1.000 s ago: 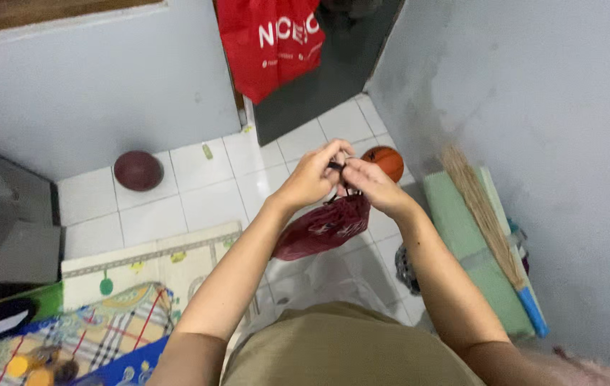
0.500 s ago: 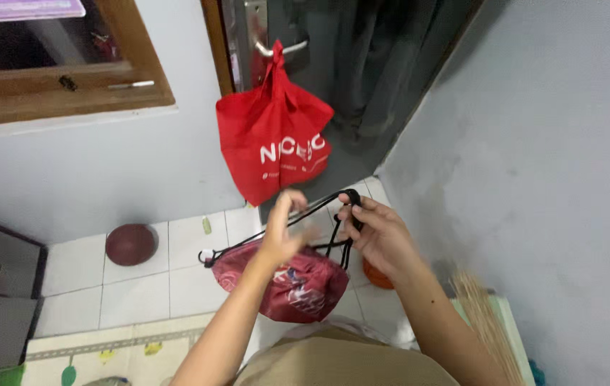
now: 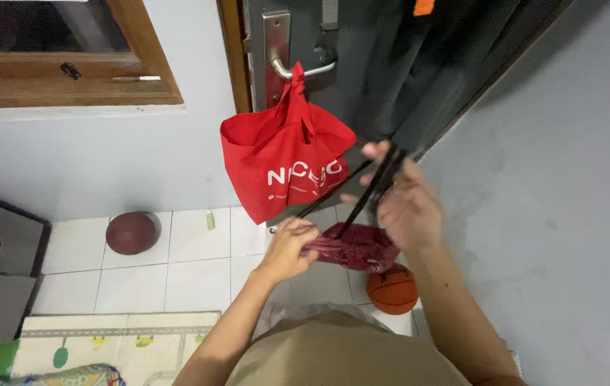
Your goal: The person tidies a room by stacking clothes, hanging bags, placing a bottle on a shelf, and wiping containers with a cloth. They then store a cap and sponge inside a cabinet, place a pen into a rack, and fold a garment.
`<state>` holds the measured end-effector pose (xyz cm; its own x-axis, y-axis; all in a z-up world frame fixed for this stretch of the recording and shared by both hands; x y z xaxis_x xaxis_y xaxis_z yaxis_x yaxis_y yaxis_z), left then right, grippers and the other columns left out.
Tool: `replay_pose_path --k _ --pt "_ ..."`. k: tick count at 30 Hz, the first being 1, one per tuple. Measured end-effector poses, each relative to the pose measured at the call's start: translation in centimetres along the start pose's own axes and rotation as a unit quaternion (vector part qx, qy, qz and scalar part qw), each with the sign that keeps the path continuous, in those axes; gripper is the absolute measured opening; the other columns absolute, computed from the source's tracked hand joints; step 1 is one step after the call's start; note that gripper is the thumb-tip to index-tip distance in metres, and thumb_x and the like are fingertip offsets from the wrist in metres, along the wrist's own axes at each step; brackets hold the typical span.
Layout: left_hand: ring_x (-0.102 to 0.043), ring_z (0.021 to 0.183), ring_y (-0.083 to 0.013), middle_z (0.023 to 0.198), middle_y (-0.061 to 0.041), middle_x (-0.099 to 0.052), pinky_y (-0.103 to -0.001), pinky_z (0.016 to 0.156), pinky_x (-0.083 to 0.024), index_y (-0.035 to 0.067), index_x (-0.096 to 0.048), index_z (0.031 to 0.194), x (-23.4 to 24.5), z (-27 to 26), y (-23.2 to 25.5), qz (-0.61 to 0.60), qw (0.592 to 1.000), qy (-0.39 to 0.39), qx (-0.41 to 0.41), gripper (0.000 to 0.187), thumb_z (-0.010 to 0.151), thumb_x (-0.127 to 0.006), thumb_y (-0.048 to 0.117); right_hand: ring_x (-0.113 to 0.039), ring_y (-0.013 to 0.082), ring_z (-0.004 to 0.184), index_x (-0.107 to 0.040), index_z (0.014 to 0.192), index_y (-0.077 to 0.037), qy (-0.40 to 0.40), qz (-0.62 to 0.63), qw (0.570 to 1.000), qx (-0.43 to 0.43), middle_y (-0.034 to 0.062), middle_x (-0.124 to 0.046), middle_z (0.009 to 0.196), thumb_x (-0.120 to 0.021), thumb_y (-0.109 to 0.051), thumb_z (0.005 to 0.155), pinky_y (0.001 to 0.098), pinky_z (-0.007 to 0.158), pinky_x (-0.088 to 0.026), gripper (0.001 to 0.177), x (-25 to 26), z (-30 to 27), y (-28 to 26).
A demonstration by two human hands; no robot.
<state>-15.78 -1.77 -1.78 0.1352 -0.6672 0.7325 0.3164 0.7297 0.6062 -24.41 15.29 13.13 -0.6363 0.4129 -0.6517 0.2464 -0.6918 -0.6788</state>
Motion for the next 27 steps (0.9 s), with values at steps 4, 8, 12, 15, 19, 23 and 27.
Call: replay_pose_path --k 4,8,12,15,19,23,27 --pt "-0.068 0.101 -0.0308 0.105 -0.01 -0.07 -0.042 0.087 -0.053 0.003 -0.067 0.099 0.6 3.3 -2.5 -0.061 0.994 -0.017 0.09 0.023 0.077 -0.066 0.01 -0.055 0.0239 0.136 -0.044 0.148 -0.003 0.2 -0.202 0.958 0.047 0.0105 -0.038 0.162 -0.038 0.002 0.096 0.0552 0.095 -0.055 0.053 5.1 4.6 -1.9" --pt "-0.071 0.078 -0.0362 0.103 -0.018 -0.072 -0.044 0.076 -0.056 0.003 -0.072 0.105 4.2 7.9 -3.7 -0.069 0.994 0.087 0.024 0.033 0.075 -0.062 0.01 -0.047 0.0202 0.147 -0.044 0.153 -0.003 0.144 -0.302 0.94 0.065 0.0087 -0.04 0.164 -0.041 0.004 0.099 0.043 0.102 -0.057 0.054 10.6 12.3 -1.9" --pt "-0.068 0.066 -0.0379 0.066 -0.02 -0.067 -0.048 0.068 -0.054 0.008 -0.073 0.106 7.8 10.8 -5.8 -0.059 0.984 0.118 0.118 0.034 0.074 -0.063 0.013 -0.054 0.0151 0.119 -0.06 0.143 -0.004 0.14 -0.391 0.91 0.001 0.0045 -0.055 0.133 -0.053 -0.015 0.108 0.0321 0.091 -0.058 0.037 16.0 19.3 0.7" --pt "-0.066 0.064 -0.0366 0.065 -0.016 -0.065 -0.047 0.063 -0.051 0.009 -0.07 0.094 10.5 11.4 -6.1 -0.051 0.978 0.153 0.13 0.019 0.078 -0.06 0.012 -0.06 0.0114 0.101 -0.067 0.135 -0.004 0.091 -0.41 0.907 -0.03 0.0018 -0.063 0.113 -0.061 -0.013 0.105 0.0309 0.09 -0.059 0.032 18.2 24.0 2.2" --pt "-0.065 0.059 -0.0351 0.063 -0.017 -0.062 -0.047 0.06 -0.049 0.012 -0.07 0.094 12.5 11.9 -7.0 -0.082 0.965 0.158 0.191 0.018 0.079 -0.06 0.013 -0.067 0.0098 0.09 -0.069 0.115 -0.001 0.04 -0.443 0.894 -0.055 -0.0006 -0.07 0.101 -0.066 -0.009 0.1 0.0293 0.083 -0.059 0.018 21.0 29.9 4.8" --pt "-0.065 0.058 -0.0308 0.061 -0.015 -0.063 -0.043 0.06 -0.048 0.011 -0.069 0.091 13.7 12.6 -8.0 -0.103 0.953 0.158 0.235 0.015 0.078 -0.06 0.013 -0.063 0.0138 0.082 -0.07 0.108 0.002 0.031 -0.509 0.857 -0.08 0.003 -0.068 0.094 -0.069 -0.009 0.104 0.0299 0.074 -0.054 0.012 23.6 33.5 6.6" --pt "-0.064 0.059 -0.0247 0.063 -0.013 -0.063 -0.039 0.06 -0.048 0.007 -0.067 0.084 14.7 11.0 -9.9 -0.108 0.941 0.195 0.253 0.01 0.08 -0.058 0.009 -0.069 0.0166 0.084 -0.073 0.104 -0.003 -0.13 -0.592 0.792 -0.067 0.0064 -0.073 0.093 -0.067 -0.011 0.094 0.0325 0.076 -0.057 0.014 21.4 35.9 7.2"
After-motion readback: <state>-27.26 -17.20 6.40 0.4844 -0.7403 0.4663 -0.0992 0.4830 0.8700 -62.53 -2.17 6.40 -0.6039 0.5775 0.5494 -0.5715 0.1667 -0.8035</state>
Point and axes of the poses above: each hand's wrist, its own z-axis towards the middle knuckle, its own x-axis out of the back of the hand, y = z × x, the point moved 6 cm from there along z, towards the middle knuckle
